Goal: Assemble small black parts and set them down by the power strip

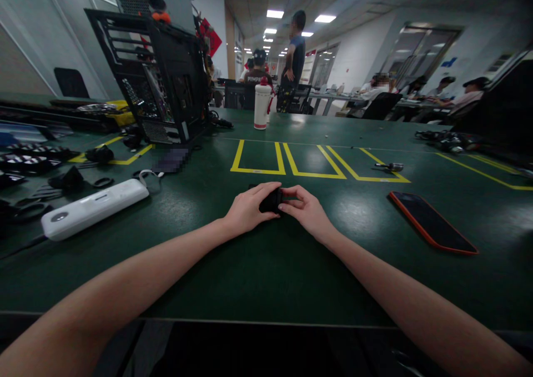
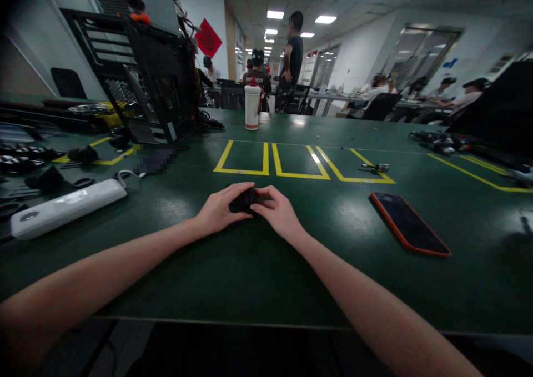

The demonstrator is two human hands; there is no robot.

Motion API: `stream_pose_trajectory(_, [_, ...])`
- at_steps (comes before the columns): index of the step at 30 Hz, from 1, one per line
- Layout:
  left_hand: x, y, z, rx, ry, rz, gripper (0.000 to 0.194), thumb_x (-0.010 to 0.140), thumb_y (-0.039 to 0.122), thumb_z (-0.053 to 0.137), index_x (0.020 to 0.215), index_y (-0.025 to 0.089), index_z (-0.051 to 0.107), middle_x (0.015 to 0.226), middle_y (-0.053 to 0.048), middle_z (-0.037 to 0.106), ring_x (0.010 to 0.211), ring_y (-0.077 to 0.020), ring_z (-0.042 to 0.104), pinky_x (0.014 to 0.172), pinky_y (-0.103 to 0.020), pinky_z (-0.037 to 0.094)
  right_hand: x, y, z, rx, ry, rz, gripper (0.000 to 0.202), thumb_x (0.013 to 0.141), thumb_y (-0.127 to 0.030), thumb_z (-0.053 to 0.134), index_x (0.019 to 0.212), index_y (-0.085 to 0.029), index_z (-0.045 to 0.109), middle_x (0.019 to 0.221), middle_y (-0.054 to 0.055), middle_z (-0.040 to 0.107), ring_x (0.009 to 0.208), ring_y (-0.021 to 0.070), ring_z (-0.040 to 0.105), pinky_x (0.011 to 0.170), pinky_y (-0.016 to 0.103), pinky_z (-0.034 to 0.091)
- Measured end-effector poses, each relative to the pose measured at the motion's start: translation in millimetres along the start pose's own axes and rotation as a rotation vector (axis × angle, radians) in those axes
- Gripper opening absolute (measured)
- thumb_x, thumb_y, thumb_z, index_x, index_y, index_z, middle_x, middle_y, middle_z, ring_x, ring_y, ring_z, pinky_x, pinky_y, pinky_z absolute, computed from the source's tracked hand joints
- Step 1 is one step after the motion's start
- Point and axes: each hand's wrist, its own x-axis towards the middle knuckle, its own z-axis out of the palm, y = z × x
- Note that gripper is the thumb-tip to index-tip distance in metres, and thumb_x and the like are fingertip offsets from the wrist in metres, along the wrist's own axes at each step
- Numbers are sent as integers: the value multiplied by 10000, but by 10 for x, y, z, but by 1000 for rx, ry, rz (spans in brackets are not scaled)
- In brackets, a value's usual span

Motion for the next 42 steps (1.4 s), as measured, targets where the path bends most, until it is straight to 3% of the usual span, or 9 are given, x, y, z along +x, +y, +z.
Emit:
stream_pose_trajectory(10, [-3,0,2,24,-6,-6,623,683,289,630,1228,262,327,1235,-42,463,1117,-211,458,912,-382,411,16,4,12,45,34,-20,219,681,-266,614,875,-199,538,899,12,604,855,148,597,829,352,469])
stream_pose_trajectory(14, [7,-16,12,58,-26,-25,639,684,306,631,1236,260,311,1234,-44,467,1107,-210,466,904,-374,416,38,34,1,25,60,12,341,653,-237,643,969,-210,516,944,24,595,884,156,594,830,355,469])
stream_pose_trajectory(18, [14,-39,19,80,-34,29,670,682,304,639,1245,243,281,1238,-51,467,1135,-201,444,987,-408,324,31,34,3,20,26,35,330,669,-233,625,982,-202,524,986,41,599,891,165,599,821,364,476])
stream_pose_trajectory(25, [-11,-51,15,35,-76,84,671,683,237,638,1234,223,255,1353,-80,320,1205,-198,371,974,-375,360,-10,-15,44,19,38,-19,322,628,-197,656,915,-201,511,921,16,608,885,159,601,850,360,468])
stream_pose_trajectory(30, [-13,-52,5,48,-89,100,639,703,206,610,1233,225,254,1356,-74,316,1222,-208,345,988,-406,343,0,-5,50,-13,33,-56,316,618,-206,662,899,-210,516,916,4,588,873,154,595,838,355,476])
stream_pose_trajectory(42, [15,-155,43,-26,-50,40,826,646,265,668,1286,199,151,1374,-150,241,1249,-259,283,997,-439,321,43,35,26,29,28,-19,325,643,-208,648,932,-204,501,965,27,611,925,165,595,885,382,443])
